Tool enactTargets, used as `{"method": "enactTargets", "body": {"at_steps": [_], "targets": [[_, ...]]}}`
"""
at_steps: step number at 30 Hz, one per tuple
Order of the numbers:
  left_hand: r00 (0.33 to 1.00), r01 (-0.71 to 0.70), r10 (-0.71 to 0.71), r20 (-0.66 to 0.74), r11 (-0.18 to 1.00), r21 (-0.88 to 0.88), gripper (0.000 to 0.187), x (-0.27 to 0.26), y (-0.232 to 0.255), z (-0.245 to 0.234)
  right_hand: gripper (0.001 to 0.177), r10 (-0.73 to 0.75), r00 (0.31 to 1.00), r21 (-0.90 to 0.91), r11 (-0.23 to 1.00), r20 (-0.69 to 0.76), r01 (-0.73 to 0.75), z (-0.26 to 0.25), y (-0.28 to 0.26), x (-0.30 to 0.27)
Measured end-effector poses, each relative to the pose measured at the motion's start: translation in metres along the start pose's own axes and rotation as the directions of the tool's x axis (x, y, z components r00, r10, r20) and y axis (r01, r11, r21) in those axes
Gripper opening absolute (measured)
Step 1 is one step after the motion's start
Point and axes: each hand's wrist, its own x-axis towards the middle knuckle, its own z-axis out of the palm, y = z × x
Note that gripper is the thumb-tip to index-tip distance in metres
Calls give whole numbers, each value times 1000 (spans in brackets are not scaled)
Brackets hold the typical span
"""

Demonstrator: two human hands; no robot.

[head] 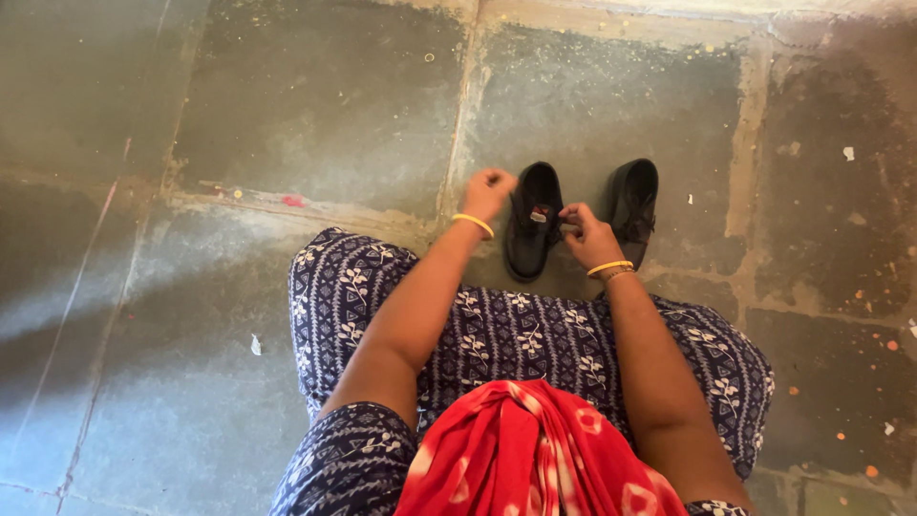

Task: The person sits on the floor and laces a pair of black shoes by threading the laces through the eyelets and tying them. The person handles both shoes sequentially, adjusting and tightening the laces.

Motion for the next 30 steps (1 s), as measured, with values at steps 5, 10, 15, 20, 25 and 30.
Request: {"method": "enactTargets", "body": {"at_steps": [5, 10, 15, 20, 25, 30], "targets": [[940, -65, -80, -331, 912, -405, 14, 40, 4, -43, 38, 3, 1000, -2, 1000, 11, -3, -1, 1, 2], [811, -370, 27, -584, 797, -477, 17, 51, 55, -79, 37, -10, 999, 18, 1000, 34, 9, -1, 3, 2], [644, -582, 190, -741, 750, -314, 10, 38, 130, -111, 37, 15, 999, 26, 1000, 43, -16, -2, -2, 1], [449, -784, 394, -802, 605, -141, 10, 8, 211, -131, 39, 50, 997, 84, 995, 62, -55, -3, -9, -1], [579, -758, 294, -760, 537, -370, 6, -13, 249, -125, 39, 75, 994, 56, 995, 78, -80, -3, -9, 1], [898, -336, 146, -415, 837, -433, 6, -6, 211, -89, 45, 33, 996, 53, 998, 88, -38, -3, -5, 3]]}}
